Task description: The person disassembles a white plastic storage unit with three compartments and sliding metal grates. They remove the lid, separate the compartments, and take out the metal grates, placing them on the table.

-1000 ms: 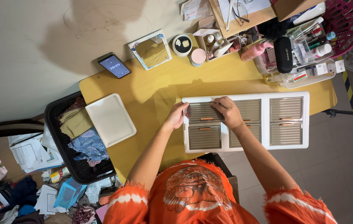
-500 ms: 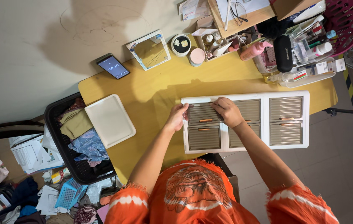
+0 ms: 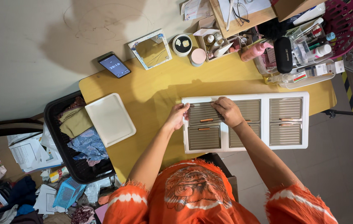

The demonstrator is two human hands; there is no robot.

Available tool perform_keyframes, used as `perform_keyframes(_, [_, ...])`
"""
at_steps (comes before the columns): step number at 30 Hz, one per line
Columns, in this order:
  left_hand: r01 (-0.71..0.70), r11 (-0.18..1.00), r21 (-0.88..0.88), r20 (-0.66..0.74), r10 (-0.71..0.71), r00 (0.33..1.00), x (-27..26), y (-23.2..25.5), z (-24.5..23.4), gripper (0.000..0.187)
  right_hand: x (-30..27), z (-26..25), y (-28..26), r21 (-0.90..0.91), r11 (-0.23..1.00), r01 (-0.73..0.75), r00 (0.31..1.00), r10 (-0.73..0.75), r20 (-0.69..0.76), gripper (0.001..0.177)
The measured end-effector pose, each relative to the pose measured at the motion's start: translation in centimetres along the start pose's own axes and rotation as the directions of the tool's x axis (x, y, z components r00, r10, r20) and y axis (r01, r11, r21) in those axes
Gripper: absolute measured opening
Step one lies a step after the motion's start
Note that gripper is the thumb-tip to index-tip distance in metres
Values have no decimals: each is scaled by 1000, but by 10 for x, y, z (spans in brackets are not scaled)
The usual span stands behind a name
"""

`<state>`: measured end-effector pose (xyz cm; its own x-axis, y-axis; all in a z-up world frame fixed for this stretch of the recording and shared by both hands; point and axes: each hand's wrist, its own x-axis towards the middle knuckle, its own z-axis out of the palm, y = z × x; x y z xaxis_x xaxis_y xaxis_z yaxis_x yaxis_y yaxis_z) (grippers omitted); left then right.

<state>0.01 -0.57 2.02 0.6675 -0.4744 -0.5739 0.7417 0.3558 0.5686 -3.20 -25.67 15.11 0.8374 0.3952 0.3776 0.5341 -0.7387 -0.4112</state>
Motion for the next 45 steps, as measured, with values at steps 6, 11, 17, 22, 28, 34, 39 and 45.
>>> perform_keyframes(6, [5,1000,-2,14,-5,1000,2,0,-3,21,1,-2,-2,3,1000,-9,1000,9,-3,29])
perform_keyframes(11, [-2,998,61,-5,2,1000,-1,2,1,23,1,-3,-4,-3,1000,-15,1000,15,0,32])
perform_keyframes(17, [-108,993,54,59,105,993,-5,3,4,25,0,-3,-6,-29,999,-27,1000,27,11,32])
perform_keyframes(22, [-128,991,35,71,125,990,-4,1,2,23,-3,-5,-9,-61,998,-32,997,36,67,39])
perform_keyframes(28, [-108,991,79,7,108,994,1,-3,1,21,-17,-6,-18,-123,992,-33,992,48,119,52])
perform_keyframes(34, [-159,981,110,-3,161,987,3,-6,0,23,-28,-11,-32,-182,979,-87,964,129,234,68])
perform_keyframes(39, [-173,969,175,-24,179,983,6,-10,-3,22,-24,-16,-44,-159,972,-175,935,214,281,70])
perform_keyframes(45, [-242,928,283,-37,262,964,13,-22,-11,26,-22,-22,-51,-103,976,-193,939,214,271,71])
